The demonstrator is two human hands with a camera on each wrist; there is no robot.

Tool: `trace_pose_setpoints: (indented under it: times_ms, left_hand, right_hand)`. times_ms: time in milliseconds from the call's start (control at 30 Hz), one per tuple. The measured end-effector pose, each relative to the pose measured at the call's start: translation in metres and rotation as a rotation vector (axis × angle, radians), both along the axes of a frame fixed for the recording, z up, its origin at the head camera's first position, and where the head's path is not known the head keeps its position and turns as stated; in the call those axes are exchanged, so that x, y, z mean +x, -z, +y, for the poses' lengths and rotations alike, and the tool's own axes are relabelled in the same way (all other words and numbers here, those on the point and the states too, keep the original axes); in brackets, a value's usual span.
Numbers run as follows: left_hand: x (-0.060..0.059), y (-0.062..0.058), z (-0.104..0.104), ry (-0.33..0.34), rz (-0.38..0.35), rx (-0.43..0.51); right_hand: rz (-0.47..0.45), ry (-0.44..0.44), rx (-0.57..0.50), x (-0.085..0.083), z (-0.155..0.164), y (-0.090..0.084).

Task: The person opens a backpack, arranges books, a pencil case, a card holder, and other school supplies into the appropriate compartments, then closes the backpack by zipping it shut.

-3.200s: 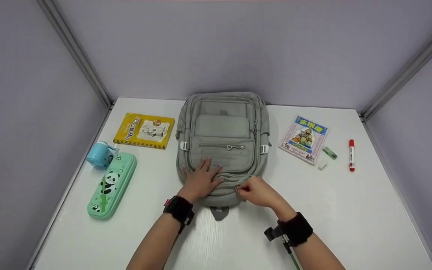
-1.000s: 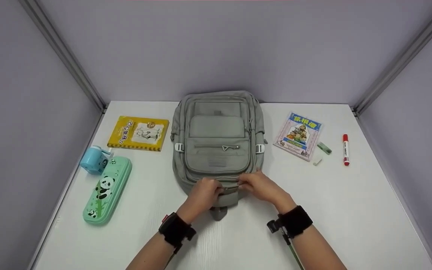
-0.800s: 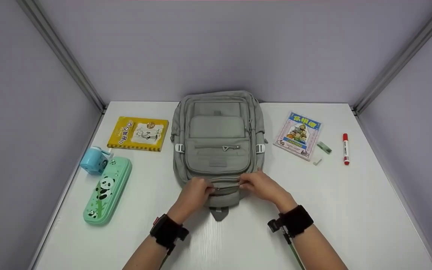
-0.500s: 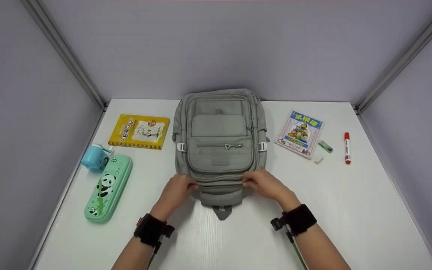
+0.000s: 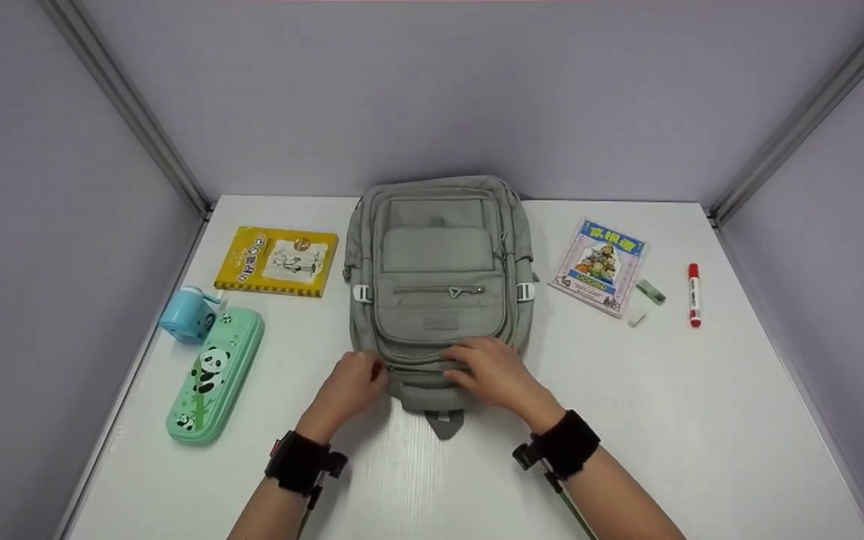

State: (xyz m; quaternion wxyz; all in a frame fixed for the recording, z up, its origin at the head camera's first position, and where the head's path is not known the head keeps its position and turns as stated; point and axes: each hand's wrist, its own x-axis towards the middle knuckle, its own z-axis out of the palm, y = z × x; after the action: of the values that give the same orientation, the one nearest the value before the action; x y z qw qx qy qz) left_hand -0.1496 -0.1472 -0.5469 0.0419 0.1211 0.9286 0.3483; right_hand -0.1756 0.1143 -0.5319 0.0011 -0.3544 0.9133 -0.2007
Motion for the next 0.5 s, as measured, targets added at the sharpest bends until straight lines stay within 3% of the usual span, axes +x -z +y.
trace_pose_setpoints:
  times_ms: [233,500]
  left_hand:
    - [0.004,0.000,-0.001,0.003,0.079,0.007]
    - [0.008,-0.002,-0.008,-0.072,0.232,0.009]
  right_hand:
    - [0.057,-0.037,0.013,0.000,-0.045,0.014]
    - [-0.072,0.003,-0.036,-0.002,-0.051,0.016]
